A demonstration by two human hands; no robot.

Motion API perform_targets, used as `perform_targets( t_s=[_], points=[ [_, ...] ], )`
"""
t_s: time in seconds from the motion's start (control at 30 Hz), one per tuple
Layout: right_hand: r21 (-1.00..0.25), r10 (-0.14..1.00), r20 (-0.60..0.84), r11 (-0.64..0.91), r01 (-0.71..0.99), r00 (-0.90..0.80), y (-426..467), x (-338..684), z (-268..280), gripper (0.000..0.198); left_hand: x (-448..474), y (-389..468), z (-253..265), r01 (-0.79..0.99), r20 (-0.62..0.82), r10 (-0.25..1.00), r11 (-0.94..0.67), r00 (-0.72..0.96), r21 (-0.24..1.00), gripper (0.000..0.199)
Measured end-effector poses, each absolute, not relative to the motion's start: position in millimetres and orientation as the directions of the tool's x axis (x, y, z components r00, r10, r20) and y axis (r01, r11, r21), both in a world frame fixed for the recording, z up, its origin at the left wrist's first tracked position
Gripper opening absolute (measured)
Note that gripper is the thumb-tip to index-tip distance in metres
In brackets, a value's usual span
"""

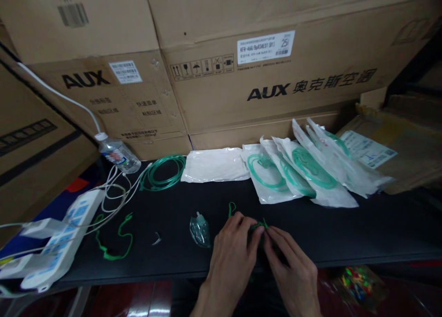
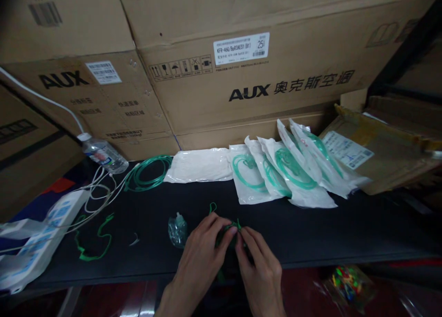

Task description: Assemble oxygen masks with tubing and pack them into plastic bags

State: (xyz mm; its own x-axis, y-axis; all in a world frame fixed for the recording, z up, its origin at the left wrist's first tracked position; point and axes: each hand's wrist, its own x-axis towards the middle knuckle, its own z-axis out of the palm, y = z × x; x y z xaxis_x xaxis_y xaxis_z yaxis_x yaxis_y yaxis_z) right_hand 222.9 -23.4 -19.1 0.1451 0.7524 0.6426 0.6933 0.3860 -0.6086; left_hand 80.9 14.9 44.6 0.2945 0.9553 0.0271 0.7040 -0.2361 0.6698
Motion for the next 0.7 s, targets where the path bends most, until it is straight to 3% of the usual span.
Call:
perform_targets(
  t_s=[0.33, 0.7],
  points=[
    [-0.585, 0.75, 0.652, 0.409, 0.701, 0.106, -18.4, 221.2, -15.9, 0.021, 85.3, 9.3, 36.3, 0.822, -0.009, 0.943, -0.285, 0.332, 0.493, 0.021],
    [-0.661, 0.8, 0.557, 0.264, 0.702, 0.223, -8.9, 229.4, -11.1, 0.018, 76.0, -8.3, 32.9, 0.766, 0.005, 0.952, -0.25, 0.307, 0.593, 0.022]
  ],
)
